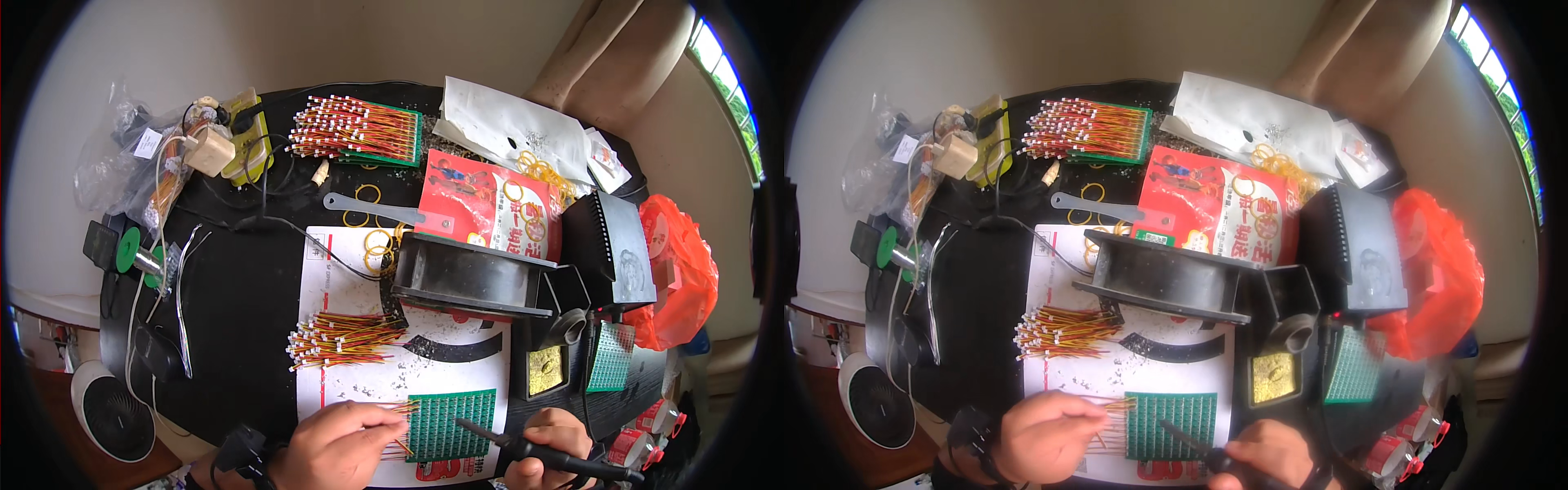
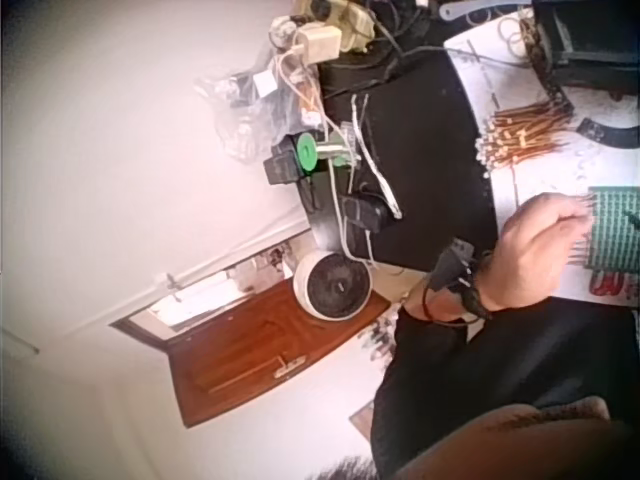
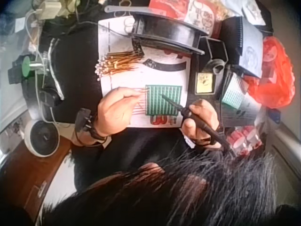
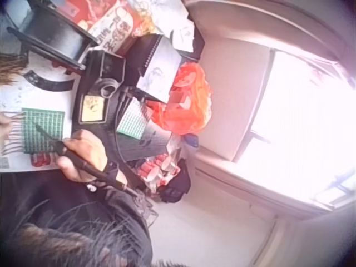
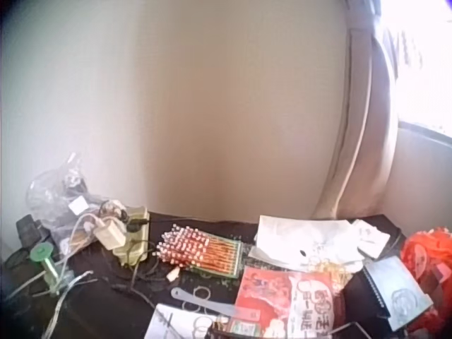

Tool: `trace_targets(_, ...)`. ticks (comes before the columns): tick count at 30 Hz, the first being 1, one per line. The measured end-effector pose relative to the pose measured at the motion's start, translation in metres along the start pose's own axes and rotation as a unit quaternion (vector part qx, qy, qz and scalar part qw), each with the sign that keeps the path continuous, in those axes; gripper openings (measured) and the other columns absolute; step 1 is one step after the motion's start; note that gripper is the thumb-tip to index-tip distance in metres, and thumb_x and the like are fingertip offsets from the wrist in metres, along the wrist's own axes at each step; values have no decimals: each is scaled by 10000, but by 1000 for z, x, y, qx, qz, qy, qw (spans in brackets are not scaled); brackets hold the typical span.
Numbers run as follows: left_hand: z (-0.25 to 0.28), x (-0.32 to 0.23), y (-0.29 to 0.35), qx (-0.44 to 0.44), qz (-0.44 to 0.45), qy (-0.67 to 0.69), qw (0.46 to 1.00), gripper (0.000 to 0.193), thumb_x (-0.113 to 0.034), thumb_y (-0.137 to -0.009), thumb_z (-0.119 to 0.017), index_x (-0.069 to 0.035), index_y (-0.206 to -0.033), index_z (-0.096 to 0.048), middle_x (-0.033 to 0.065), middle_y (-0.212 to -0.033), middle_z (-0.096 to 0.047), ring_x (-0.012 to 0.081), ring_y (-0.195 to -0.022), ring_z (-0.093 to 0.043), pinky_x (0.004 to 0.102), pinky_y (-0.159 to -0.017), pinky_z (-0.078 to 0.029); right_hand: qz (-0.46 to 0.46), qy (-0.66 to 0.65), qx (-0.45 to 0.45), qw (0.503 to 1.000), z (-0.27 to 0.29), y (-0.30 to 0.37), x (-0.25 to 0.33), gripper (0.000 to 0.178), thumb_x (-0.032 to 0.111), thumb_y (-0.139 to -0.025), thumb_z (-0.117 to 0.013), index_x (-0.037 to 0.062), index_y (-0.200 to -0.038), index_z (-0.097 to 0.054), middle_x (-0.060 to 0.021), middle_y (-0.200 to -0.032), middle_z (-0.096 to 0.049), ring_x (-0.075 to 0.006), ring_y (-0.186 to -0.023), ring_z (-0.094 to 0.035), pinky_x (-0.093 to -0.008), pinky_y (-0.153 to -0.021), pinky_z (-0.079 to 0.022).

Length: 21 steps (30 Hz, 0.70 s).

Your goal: Solder small electronic components onto a green PCB at an assembly station.

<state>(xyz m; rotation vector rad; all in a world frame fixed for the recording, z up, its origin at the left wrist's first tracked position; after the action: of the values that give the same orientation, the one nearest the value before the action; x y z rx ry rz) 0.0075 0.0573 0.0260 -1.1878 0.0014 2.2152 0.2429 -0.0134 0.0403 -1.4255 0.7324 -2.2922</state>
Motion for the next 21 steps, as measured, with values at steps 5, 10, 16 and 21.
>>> trace_targets(5,-11,-6,8,34,-50,26,998,214,58,-820,-715,59,-1034,-723,154,-955,-690,326,-840,-698,372,-747,-583,-25,21,13,999,-11,-4,3,210,71,-926,-690,-105,-979,-588,-166,-699,-580,-270,-488,-532,-390,-462,-441)
trace_targets(10,-17,-1,7,31,-85,-36,995,177,28,-838,-698,50,-1013,-715,153,-943,-684,316,-853,-691,379,-768,-577,-77,18,55,995,-13,-10,6,179,29,-856,-736,-58,-940,-603,-147,-665,-557,-286,-490,-538,-377,-478,-420)
trace_targets(16,-23,0,5,54,-88,-95,990,154,46,-776,-727,33,-929,-747,90,-833,-659,244,-707,-674,339,-636,-586,-69,28,58,996,-15,-11,7,181,18,-842,-748,-56,-921,-603,-133,-637,-545,-275,-479,-532,-369,-472,-421)
trace_targets(21,-24,2,7,53,-81,-129,987,167,8,-777,-717,12,-943,-744,89,-893,-690,246,-776,-693,348,-688,-597,-55,16,69,996,-20,-8,3,200,13,-827,-773,-56,-906,-603,-131,-645,-559,-268,-476,-548,-352,-469,-429)
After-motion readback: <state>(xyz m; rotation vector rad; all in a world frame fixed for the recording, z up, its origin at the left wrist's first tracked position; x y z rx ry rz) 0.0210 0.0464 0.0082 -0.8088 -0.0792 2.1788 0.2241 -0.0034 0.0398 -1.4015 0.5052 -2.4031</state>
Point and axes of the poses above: each hand's wrist, its own y-axis away from the middle knuckle, its own z-axis out of the back of the hand, x = y × z, the point moved 3 cm from there along -y, towards the middle knuckle
